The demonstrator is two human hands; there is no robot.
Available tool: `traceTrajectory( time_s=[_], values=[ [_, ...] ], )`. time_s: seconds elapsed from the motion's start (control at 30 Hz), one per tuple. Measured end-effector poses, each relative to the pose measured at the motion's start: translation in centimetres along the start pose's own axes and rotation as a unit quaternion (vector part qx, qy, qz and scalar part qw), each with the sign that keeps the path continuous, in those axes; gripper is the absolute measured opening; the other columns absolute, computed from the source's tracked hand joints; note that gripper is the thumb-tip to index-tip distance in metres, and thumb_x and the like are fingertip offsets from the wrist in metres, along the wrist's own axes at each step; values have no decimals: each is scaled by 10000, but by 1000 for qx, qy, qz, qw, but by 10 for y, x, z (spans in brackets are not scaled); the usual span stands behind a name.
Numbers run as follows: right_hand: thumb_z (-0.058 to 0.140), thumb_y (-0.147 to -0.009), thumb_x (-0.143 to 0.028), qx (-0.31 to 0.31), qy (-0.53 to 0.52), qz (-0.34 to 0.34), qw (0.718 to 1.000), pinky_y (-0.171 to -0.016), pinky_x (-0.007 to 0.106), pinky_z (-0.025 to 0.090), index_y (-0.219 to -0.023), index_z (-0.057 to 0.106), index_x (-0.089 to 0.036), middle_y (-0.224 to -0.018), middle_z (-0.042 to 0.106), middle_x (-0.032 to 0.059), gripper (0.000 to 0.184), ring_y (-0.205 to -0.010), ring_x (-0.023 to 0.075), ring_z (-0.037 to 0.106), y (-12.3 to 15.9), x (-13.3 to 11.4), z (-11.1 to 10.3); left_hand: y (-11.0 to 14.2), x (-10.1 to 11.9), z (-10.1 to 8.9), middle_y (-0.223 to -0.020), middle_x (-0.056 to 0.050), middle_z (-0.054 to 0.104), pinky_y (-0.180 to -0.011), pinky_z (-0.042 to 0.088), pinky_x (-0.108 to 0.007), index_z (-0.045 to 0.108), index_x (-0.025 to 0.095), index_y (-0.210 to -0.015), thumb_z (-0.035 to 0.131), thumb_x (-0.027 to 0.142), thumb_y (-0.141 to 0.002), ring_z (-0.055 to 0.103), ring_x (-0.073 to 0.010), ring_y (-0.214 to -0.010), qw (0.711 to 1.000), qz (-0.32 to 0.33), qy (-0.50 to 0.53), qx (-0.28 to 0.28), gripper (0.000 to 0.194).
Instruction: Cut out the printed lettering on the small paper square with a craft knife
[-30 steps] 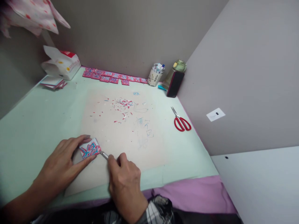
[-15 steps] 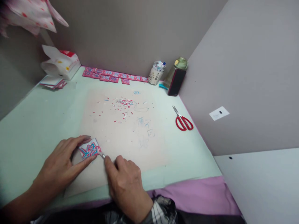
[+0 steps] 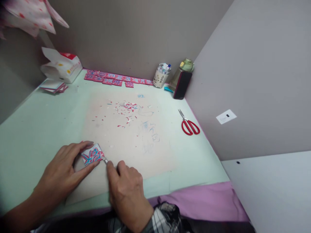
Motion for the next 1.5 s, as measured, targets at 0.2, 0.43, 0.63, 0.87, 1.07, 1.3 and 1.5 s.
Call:
traceTrajectory(
  time_s=[0.2, 0.43, 0.63, 0.87, 1.07, 1.3, 1.5],
  values=[
    [608, -841, -41, 5, -2, 10, 1000, -567, 341, 358, -1361, 548, -166, -924, 649, 54, 538, -656, 191, 533, 0, -4, 1, 0, -1, 0, -1163, -129, 698, -948, 526, -486, 568, 195, -1291, 497, 636, -991, 626, -335, -1068, 1000, 1, 4, -10, 538],
    [603, -878, -56, 1, -10, 26, 1000, -559, 332, 369, -1346, 560, -166, -913, 646, 51, 483, -651, 184, 558, -6, -6, 1, 1, 0, 1, -1148, -138, 696, -947, 532, -493, 571, 180, -1286, 463, 669, -993, 625, -339, -1082, 1000, 2, -2, -7, 580],
    [612, -855, -33, -22, -27, 17, 999, -561, 332, 387, -1362, 543, -169, -949, 659, 53, 529, -654, 184, 567, 1, -3, -4, 1, -1, 2, -1153, -135, 699, -950, 538, -495, 575, 199, -1283, 468, 672, -989, 631, -335, -1073, 1000, 1, 5, 3, 567],
    [626, -839, -32, -5, -2, 20, 1000, -566, 344, 376, -1347, 546, -159, -915, 647, 49, 530, -650, 188, 553, -3, -7, 0, 0, -1, 2, -1162, -134, 702, -970, 535, -507, 585, 196, -1280, 511, 669, -967, 636, -346, -1098, 1000, -22, 12, -8, 572],
    [607, -824, -27, 24, 1, 27, 999, -568, 347, 372, -1330, 562, -153, -897, 642, 51, 524, -639, 190, 553, -4, -11, 1, 0, 0, 1, -1147, -140, 693, -975, 528, -517, 580, 192, -1269, 479, 702, -967, 632, -354, -1101, 1000, -26, 9, -11, 601],
    [495, -936, -52, 47, -13, 52, 997, -539, 337, 355, -1324, 565, -165, -881, 627, 49, 410, -589, 184, 543, 2, 3, 2, 1, -1, 2, -1160, -129, 685, -945, 523, -487, 576, 192, -1276, 439, 708, -984, 613, -327, -1076, 1000, -21, 3, -10, 608],
    [411, -1046, -121, 18, -91, 27, 995, -592, 308, 411, -1358, 538, -186, -916, 628, 56, 343, -702, 196, 611, 4, 6, -2, 1, -2, 4, -1149, -130, 673, -938, 508, -472, 559, 180, -1285, 442, 683, -998, 600, -321, -1067, 1000, -3, -6, -1, 591]
  ],
)
Point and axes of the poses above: each hand's wrist, its own y-axis away from the middle knuckle, its own z-axis out of the palm, x = y × z, the point moved 1 cm from there along -y, towards the middle knuckle
